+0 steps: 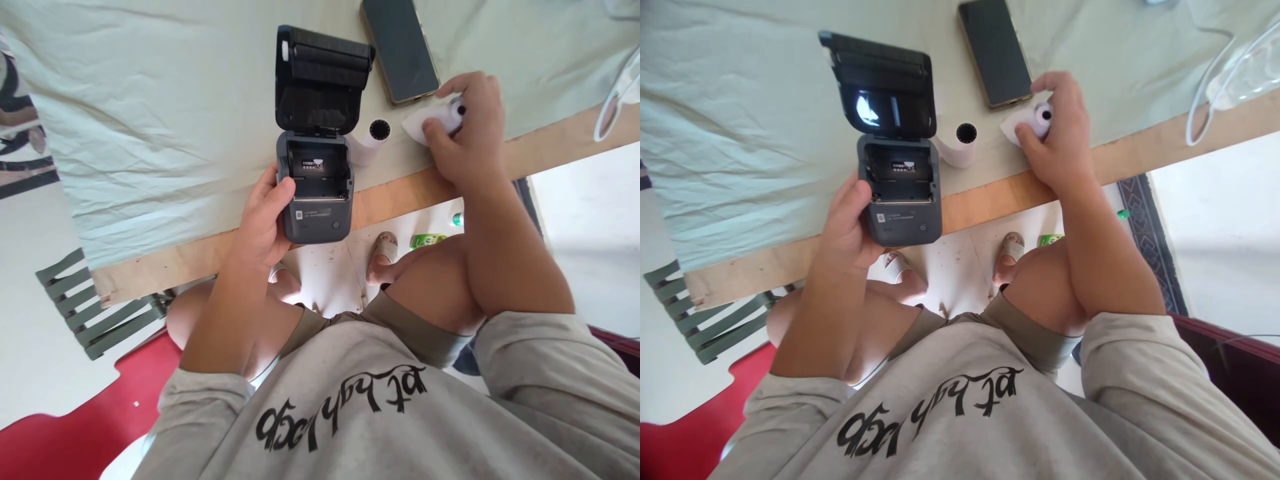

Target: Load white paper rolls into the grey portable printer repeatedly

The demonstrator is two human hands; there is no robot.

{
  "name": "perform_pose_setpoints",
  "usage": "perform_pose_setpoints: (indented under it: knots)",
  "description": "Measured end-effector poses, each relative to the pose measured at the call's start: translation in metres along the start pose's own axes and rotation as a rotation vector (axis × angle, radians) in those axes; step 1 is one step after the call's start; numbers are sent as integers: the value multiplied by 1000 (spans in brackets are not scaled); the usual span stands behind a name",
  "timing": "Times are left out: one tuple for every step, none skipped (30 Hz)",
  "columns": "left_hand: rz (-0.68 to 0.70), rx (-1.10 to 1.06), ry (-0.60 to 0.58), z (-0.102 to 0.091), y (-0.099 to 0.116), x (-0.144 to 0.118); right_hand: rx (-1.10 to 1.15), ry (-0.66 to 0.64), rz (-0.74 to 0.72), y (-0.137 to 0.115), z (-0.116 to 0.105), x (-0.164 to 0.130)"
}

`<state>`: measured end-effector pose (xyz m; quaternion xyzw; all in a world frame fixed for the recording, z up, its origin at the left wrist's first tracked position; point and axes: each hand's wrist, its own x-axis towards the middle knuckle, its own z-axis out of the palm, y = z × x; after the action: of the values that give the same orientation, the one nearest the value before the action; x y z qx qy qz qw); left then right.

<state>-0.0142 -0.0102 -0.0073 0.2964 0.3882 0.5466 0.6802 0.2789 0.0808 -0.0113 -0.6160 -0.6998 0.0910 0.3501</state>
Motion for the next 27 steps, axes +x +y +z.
perform_pose_setpoints:
  knots:
    - [-4, 3, -2, 0, 0, 0, 22, -2, 23, 2, 0, 0]
    - [-6, 5, -4, 0, 1, 0, 60, 0, 42, 4, 0, 1]
    - [-5, 5, -6, 0, 1, 0, 112, 8, 58, 6, 0, 0]
    - [-3, 5, -10, 0, 1, 0, 164, 14, 69, 8, 1, 0]
    - [1, 6, -14, 0, 1, 0, 204, 7, 73, 9, 2, -1]
    - [9, 8, -16, 1, 1, 0, 224, -15, 72, 10, 3, -3]
    - [17, 13, -15, 1, 1, 1, 218, -50, 66, 11, 4, -4]
    - [23, 22, -11, 1, 1, 1, 191, -83, 46, 11, 5, -5]
    - [27, 33, -5, 2, 1, 1, 156, -103, 11, 10, 5, -6]
    - [29, 45, 2, 2, 0, 1, 125, -106, -36, 8, 6, -7]
    - [30, 57, 7, 2, 0, 1, 111, -93, -88, 7, 6, -7]
    - [31, 70, 13, 3, 0, 1, 115, -72, -128, 5, 5, -7]
    - [32, 84, 16, 3, 0, 1, 144, -58, -140, 2, 4, -7]
    - [37, 95, 23, 3, 0, 2, 206, -51, -116, 0, 3, -7]
    - [41, 106, 28, 4, 0, 2, 302, -50, -60, -3, 2, -6]
    - [47, 114, 32, 4, 0, 2, 430, -47, 23, -5, 0, -6]
    - [50, 119, 33, 4, 0, 1, 577, -33, 127, -7, -1, -5]
    - [51, 122, 33, 4, 0, 1, 730, -21, 240, -10, -2, -4]
    - [49, 124, 30, 4, 0, 1, 867, -28, 350, -12, -4, -2]
    - [47, 126, 27, 4, 0, 1, 969, -47, 448, -16, -5, -2]
    - [45, 126, 23, 4, 0, 2, 1024, -67, 520, -20, -7, -1]
    - [45, 126, 23, 4, 0, 2, 1034, -76, 549, -26, -8, -2]
    - [42, 128, 20, 4, 0, 2, 1009, -64, 524, -33, -10, -4]
    - [39, 130, 20, 4, 0, 2, 954, -32, 451, -42, -12, -7]
    - [34, 132, 19, 5, 0, 2, 878, 8, 333, -53, -13, -11]
    - [29, 132, 17, 5, 1, 2, 780, 41, 196, -65, -14, -16]
    - [25, 127, 14, 5, 1, 1, 665, 27, 59, -77, -14, -20]
